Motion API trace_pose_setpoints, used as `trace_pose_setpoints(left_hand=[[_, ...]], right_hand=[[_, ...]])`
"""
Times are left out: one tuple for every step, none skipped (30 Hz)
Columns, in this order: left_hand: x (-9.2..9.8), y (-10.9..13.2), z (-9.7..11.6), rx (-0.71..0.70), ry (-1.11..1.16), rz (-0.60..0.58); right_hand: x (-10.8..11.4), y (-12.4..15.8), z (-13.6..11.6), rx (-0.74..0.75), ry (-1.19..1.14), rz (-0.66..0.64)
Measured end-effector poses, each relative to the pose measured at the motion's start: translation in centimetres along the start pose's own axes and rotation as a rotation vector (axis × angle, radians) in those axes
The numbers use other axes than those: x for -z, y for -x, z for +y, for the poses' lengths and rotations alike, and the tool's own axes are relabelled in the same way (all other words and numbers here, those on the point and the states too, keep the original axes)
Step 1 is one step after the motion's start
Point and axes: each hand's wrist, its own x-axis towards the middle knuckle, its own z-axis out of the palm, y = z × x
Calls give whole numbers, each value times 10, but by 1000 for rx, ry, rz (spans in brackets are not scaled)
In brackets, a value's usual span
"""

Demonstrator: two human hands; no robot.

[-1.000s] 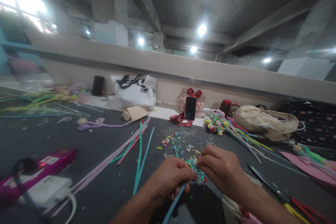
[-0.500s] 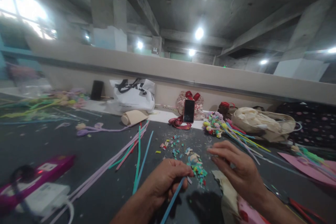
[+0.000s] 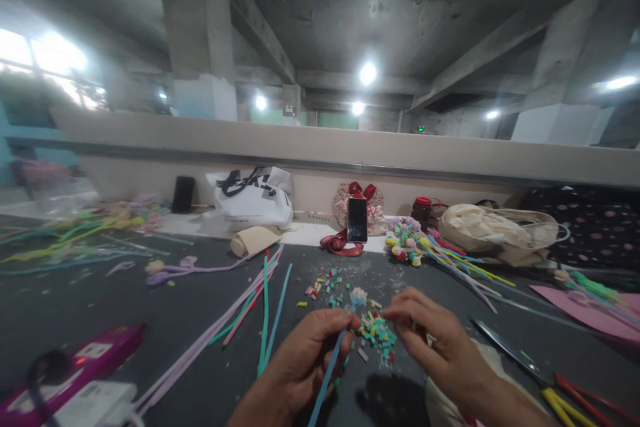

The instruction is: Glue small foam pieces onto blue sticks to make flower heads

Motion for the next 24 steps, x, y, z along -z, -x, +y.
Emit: trace_pose_setpoints(left_hand=[[0,0,0,14,-18,-16],[1,-1,0,30,-42,-25],[1,-1,0,50,-75,-29],[0,-1,0,68,-108,-28],[0,-1,0,84,-140,-25],[-1,-1,0,98,-168,-23],[-2,-1,0,109,-188,-23],[-2,0,0,114,-195,-27],[-3,0,0,116,-195,-36],[-4,1,0,112,-193,-42],[-4,2,1,103,-191,-43],[-4,2,1,98,-190,-39],[-5,3,2,103,-191,-34],[-4,3,2,116,-191,-27],[-4,3,3,128,-188,-21],[-4,3,3,135,-184,-19],[-4,3,3,136,-180,-20],[-3,3,3,132,-180,-21],[-3,3,3,126,-185,-21],[-3,2,2,121,-191,-25],[-2,2,2,119,-197,-25],[-2,2,2,117,-201,-24],[-2,1,1,114,-202,-23],[-2,1,1,110,-203,-22]], right_hand=[[0,-3,-2,50,62,0],[1,-7,-3,103,132,-3],[2,-12,-5,152,201,-13],[3,-16,-7,192,262,-32],[4,-20,-8,220,307,-62],[4,-25,-9,235,335,-100],[4,-28,-10,246,351,-141],[3,-31,-11,256,356,-185],[2,-33,-11,262,357,-216],[1,-35,-11,264,354,-236],[0,-35,-10,262,350,-243],[-1,-35,-9,263,343,-245],[-2,-35,-8,266,336,-239],[-3,-35,-7,272,328,-228],[-4,-34,-5,277,321,-214],[-5,-33,-3,280,316,-203],[-5,-33,-2,279,314,-195],[-6,-32,0,277,311,-188],[-7,-32,1,271,310,-183],[-8,-31,3,269,309,-179],[-8,-31,4,271,308,-172],[-9,-31,5,272,308,-169],[-9,-31,5,270,308,-165],[-10,-30,5,265,308,-163]])
